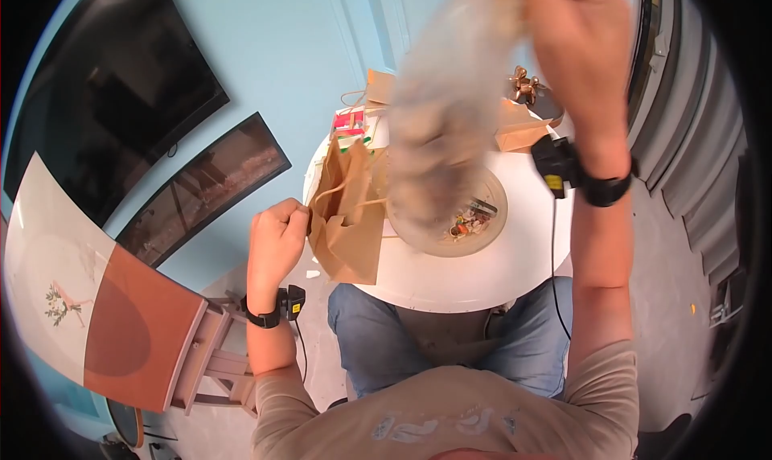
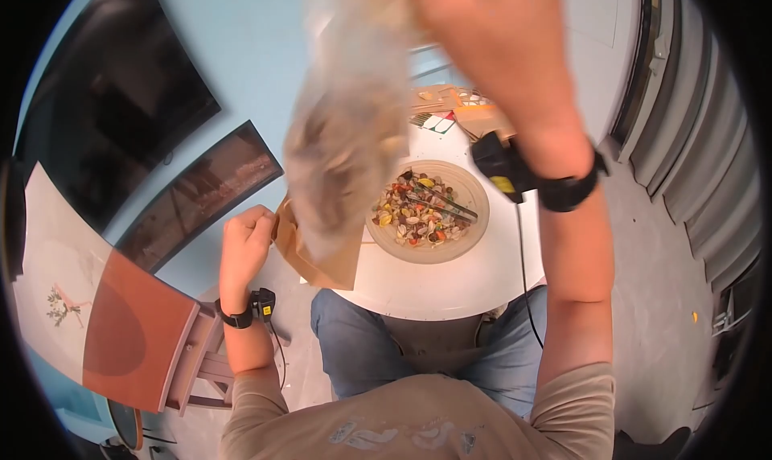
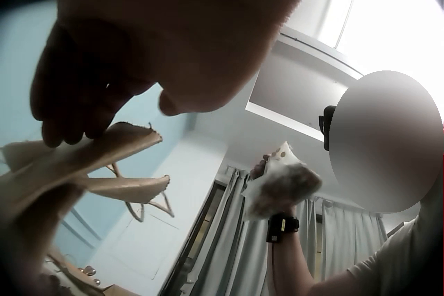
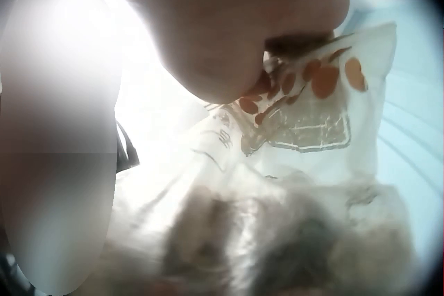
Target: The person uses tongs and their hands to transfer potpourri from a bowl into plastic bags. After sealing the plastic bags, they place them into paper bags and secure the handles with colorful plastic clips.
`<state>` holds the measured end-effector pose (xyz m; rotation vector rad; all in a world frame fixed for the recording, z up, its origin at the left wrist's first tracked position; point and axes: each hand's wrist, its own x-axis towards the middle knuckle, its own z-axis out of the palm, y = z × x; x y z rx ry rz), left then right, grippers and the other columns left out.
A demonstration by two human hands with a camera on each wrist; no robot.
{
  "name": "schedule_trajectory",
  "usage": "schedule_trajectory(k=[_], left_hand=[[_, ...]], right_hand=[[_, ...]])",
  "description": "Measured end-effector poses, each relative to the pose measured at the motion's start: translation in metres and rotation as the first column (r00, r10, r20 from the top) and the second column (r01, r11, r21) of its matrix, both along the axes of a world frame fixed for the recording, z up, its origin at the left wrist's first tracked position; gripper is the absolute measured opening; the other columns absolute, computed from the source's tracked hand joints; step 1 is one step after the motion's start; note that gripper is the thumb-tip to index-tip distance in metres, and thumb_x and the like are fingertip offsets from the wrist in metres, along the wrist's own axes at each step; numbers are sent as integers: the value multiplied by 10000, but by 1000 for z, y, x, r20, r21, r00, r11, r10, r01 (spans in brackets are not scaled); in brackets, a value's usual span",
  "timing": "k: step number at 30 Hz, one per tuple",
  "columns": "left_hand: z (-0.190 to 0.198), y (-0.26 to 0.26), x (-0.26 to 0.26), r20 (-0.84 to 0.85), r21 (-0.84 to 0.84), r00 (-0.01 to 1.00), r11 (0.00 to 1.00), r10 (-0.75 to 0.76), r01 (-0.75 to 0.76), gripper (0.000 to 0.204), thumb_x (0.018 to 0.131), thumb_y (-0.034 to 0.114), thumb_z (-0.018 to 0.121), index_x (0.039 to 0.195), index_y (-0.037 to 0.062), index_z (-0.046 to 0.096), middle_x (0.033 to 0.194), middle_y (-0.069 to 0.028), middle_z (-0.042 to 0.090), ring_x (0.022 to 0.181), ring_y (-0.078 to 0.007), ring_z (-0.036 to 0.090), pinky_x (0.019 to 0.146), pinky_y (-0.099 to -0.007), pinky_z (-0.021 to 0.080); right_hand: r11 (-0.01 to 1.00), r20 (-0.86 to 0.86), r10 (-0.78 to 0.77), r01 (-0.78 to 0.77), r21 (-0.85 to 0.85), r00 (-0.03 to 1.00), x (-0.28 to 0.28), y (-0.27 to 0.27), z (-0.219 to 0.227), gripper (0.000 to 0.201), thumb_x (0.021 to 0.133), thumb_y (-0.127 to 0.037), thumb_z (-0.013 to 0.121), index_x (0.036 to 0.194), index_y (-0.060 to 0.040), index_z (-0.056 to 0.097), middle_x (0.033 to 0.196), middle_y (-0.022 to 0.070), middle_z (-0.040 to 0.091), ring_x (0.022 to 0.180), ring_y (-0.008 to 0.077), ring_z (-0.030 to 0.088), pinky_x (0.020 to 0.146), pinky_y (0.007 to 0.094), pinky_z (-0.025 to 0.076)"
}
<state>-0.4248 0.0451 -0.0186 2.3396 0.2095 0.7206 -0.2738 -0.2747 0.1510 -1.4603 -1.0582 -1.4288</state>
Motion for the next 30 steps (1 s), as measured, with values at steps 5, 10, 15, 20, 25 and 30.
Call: schedule_trajectory(k=[5, 10, 15, 20, 25, 30], left_hand=[[-45, 20, -7, 145, -111, 986, 989, -82, 99, 468, 1128, 396, 682, 1232, -57, 746, 982, -204, 766, 887, -250, 713, 856, -407, 576], [-131, -15, -8, 357, -119, 934, 991, -9, 55, 628, 1062, 350, 802, 1539, -22, 633, 1309, -169, 810, 1210, -263, 783, 1073, -397, 585], [-161, 7, 0, 192, -326, 959, 935, 208, -138, 407, 1125, 239, 741, 1406, -55, 722, 1209, -155, 839, 1050, -174, 764, 937, -353, 593], [-91, 28, -13, 468, -465, 852, 885, 236, 9, 373, 1160, 205, 694, 1392, -88, 702, 1284, -166, 811, 1121, -194, 760, 997, -352, 589], [-58, 22, -15, 635, -636, 765, 632, 105, 442, 427, 1153, 157, 667, 1503, -83, 616, 1460, -191, 738, 1277, -288, 749, 1115, -408, 591], [-78, 2, 0, 631, -626, 774, 559, -46, 544, 609, 1098, 191, 740, 1609, -57, 518, 1551, -179, 674, 1396, -311, 682, 1199, -457, 537]], right_hand=[[918, -404, 367, -397, 10, 838, 22, -59, -10, 264, 1162, -275, 629, 1090, -55, 757, 800, -45, 619, 675, 47, 546, 629, 255, 443], [786, -812, 388, -617, 44, 437, 35, -52, -84, 271, 1107, -200, 571, 1089, -63, 805, 816, -87, 600, 722, 1, 493, 638, 235, 391], [750, -952, 219, -661, 24, 214, 18, -16, -130, 195, 1099, -132, 646, 1213, -30, 767, 750, -69, 576, 700, 34, 539, 656, 263, 448], [684, -987, -14, -718, -127, 161, 20, -6, -143, 448, 1079, -239, 761, 1462, -27, 665, 873, -20, 710, 796, 64, 644, 712, 258, 504], [566, -973, -219, -804, -184, 69, 20, 17, -160, 901, 1015, -483, 851, 1692, -8, 495, 1381, 138, 762, 1211, 191, 730, 1053, 345, 568], [627, -953, 176, -718, 303, -248, 20, 29, -195, 627, 1081, -343, 769, 1590, -19, 593, 1333, 75, 775, 1179, 139, 731, 976, 308, 580]])
